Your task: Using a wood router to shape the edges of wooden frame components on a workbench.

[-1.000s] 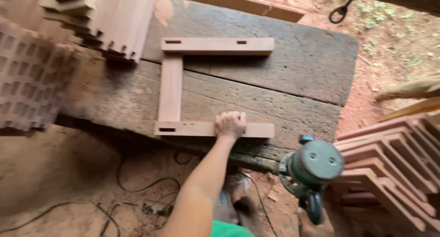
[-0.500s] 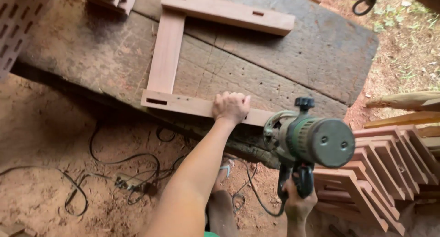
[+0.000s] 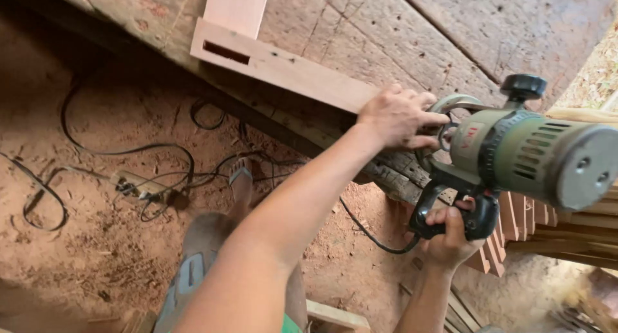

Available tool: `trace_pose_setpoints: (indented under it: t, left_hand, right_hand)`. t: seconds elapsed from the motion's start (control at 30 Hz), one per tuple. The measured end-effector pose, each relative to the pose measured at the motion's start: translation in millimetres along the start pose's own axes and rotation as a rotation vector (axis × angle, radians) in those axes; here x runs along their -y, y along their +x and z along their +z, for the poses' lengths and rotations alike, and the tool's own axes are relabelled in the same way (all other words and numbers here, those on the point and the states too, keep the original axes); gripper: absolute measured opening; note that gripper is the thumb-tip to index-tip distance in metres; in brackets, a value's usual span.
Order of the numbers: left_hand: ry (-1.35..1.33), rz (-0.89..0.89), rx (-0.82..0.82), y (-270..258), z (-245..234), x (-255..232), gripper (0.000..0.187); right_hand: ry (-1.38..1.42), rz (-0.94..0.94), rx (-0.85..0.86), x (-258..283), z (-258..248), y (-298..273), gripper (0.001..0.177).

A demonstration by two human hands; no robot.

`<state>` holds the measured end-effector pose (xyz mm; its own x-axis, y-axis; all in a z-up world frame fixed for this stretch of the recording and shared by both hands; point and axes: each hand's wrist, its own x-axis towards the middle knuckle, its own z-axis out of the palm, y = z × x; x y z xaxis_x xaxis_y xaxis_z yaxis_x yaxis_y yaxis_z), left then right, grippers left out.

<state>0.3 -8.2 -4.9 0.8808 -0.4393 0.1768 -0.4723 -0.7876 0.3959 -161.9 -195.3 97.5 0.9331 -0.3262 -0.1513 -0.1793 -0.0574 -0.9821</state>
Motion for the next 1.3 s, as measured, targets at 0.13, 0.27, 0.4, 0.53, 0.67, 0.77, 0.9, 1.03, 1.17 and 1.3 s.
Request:
trace_pose_setpoints:
  t: [0.13,0.27,0.4,0.53,0.67,0.77,0.9,1.03,1.17,1.3]
  left_hand:
    - [-0.276,-0.127,0.051,8,33,-10,0.037]
    - [-0.247,-0.108,-0.001,14,57,-11,0.034]
    - [-0.271,-0.141,-0.008,13,61,-10,0.036]
    - [-0.32,-0.198,-0.017,21,74,-8,0.034]
    - [-0.392,-0.217,-0.01,23,64,-9,0.03]
    - [-0.412,-0.225,-0.019,28,66,-8,0.031]
    - [-0.402,-0.218,0.061,24,39,-3,0.031]
    - [-0.293,-0.233,0.137,17,17,-2,0.03]
    - [-0.273,-0.186,0.186,12,-22,3,0.032]
    - [-0.258,-0.15,0.151,13,-18,5,0.026]
  right_hand:
    - [-0.003,-0.112,-0.097,-31,-22,13,0.019]
    - [0.014,-0.122,-0.09,-37,-29,16,0.019]
    - [-0.014,-0.142,-0.09,-35,-22,16,0.021]
    - [-0.039,-0.171,-0.074,-36,-19,26,0.021]
    - [-0.039,-0.154,-0.07,-34,-16,31,0.019]
    - [-0.049,-0.144,-0.074,-31,-10,30,0.02]
    - [-0.033,-0.122,-0.082,-32,-8,25,0.019]
    - [-0.058,-0.077,-0.07,-32,-17,18,0.021]
    - [0.088,0.068,-0.054,9,25,-3,0.021]
    - [0.089,0.083,-0.073,8,29,-8,0.021]
